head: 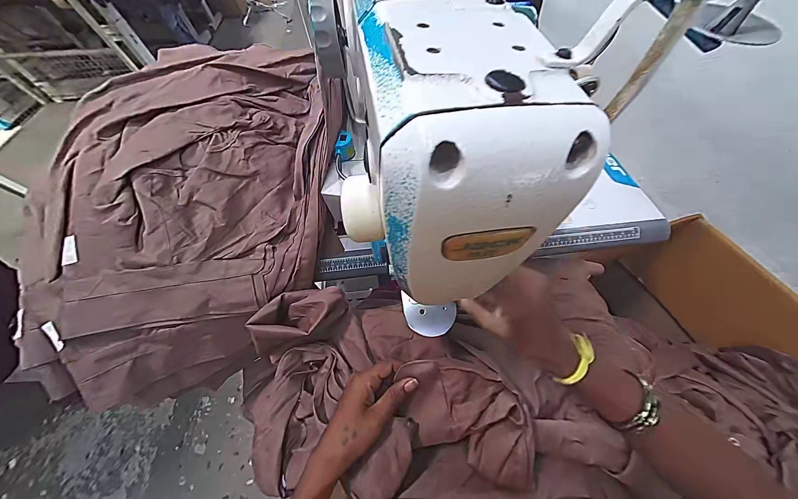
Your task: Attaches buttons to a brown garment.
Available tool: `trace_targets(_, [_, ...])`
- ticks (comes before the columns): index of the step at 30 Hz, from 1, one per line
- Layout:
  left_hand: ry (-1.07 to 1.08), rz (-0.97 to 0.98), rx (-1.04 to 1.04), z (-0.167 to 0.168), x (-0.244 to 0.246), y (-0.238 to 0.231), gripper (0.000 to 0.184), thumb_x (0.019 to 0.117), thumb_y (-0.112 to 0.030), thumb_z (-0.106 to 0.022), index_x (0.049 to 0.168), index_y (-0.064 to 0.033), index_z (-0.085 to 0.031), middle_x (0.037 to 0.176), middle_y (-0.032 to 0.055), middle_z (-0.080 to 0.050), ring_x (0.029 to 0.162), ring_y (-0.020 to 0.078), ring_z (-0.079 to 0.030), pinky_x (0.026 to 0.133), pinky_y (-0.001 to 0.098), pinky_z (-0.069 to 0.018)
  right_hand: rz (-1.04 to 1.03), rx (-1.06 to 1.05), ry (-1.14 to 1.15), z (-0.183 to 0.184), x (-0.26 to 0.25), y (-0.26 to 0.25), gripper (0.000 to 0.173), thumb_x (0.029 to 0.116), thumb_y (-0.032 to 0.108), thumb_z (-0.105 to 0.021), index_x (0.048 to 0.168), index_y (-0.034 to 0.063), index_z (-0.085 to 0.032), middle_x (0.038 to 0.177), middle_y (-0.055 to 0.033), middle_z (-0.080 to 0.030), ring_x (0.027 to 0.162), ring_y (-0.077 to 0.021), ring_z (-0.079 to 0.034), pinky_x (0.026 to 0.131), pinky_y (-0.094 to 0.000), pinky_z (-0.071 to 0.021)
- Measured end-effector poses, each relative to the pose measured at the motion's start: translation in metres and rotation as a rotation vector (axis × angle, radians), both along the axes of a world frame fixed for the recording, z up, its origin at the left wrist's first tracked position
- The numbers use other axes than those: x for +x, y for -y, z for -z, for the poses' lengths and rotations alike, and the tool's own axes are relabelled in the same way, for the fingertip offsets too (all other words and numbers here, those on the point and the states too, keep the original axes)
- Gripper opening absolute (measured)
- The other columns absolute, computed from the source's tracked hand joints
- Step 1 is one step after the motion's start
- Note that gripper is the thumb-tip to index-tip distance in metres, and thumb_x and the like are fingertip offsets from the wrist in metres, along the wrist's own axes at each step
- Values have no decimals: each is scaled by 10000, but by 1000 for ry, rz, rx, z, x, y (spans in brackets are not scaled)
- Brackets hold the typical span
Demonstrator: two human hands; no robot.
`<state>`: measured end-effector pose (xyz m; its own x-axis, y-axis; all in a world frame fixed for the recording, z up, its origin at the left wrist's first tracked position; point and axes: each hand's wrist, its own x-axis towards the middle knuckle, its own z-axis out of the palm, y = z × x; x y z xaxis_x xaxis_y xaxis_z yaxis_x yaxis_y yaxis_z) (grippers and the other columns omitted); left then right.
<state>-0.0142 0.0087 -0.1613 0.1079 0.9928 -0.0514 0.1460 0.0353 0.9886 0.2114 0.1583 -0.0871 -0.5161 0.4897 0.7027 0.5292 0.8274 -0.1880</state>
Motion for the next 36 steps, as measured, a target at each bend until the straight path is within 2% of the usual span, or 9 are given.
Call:
trace_targets(2, [3,-13,-11,-6,4,-4,198,990,-261,-648,1031,-82,-723,839,-69,-713,729,-35,-649,691,159,-546,-65,256,109,-1,-23,8,185,974,154,-604,816,109,-688,718,-55,-677,720,-225,-675,633,-338,-521])
trace_targets(4, [-17,-29,-10,-11,8,-5,202,981,-285,-660,1011,-97,-728,807,-80,-706,703,-36,-643,664,159,-538,-50,226,148,-10,-31,9,153,943,149,-664,834,112,-764,789,-75,-757,792,-263,-751,678,-388,-591])
trace_targets(7, [-36,-30,20,-14,3,-2,238,985,-320,-657,1003,-97,-738,792,-85,-706,689,-50,-634,649,149,-530,-106,-150,-31,-6,-23,5,134,920,186,-696,870,67,-733,870,-72,-752,870,-163,-724,789,-313,-579])
trace_targets(9, [-14,0,9,-13,-3,2,256,992,-314,-650,1039,-82,-746,827,-77,-727,721,-54,-652,682,149,-545,-137,-498,-216,0,-18,1,201,866,212,-760,910,30,-688,821,9,-685,784,19,-630,747,-150,-524])
trace_targets(11, [-10,44,-12,-9,-7,7,262,995,-313,-645,1049,-78,-748,838,-75,-731,731,-52,-655,691,155,-549,-115,-767,-264,3,-19,-1,283,824,244,-809,919,55,-620,777,83,-601,722,80,-552,701,-109,-477])
trace_targets(20, [-141,97,25,-8,-10,7,312,1012,-368,-605,957,-103,-761,771,-73,-699,670,-58,-603,636,170,-503,-17,-906,-391,6,-39,-4,318,748,229,-869,862,81,-612,738,105,-570,682,74,-527,680,-124,-467])
trace_targets(26, [-224,39,123,-30,-4,-4,318,1011,-382,-604,912,-114,-744,694,-89,-649,591,-66,-540,559,153,-445,-318,-1407,-45,13,12,5,532,834,422,-805,1172,57,-618,983,74,-704,898,16,-664,833,-232,-569])
trace_targets(29, [-187,-6,124,-41,-5,-11,296,990,-400,-640,885,-125,-666,638,-116,-552,549,-64,-473,529,141,-397,-310,-1359,27,9,17,33,304,906,407,-741,901,104,-705,735,111,-605,660,62,-535,624,-162,-447])
trace_targets(36, [-45,-186,17,-61,7,-67,224,943,-262,-707,898,-124,-537,632,-88,-506,530,8,-474,529,182,-410,-42,-1122,-151,-2,2,-3,233,976,368,-667,885,154,-649,679,151,-532,598,77,-474,586,-155,-400])
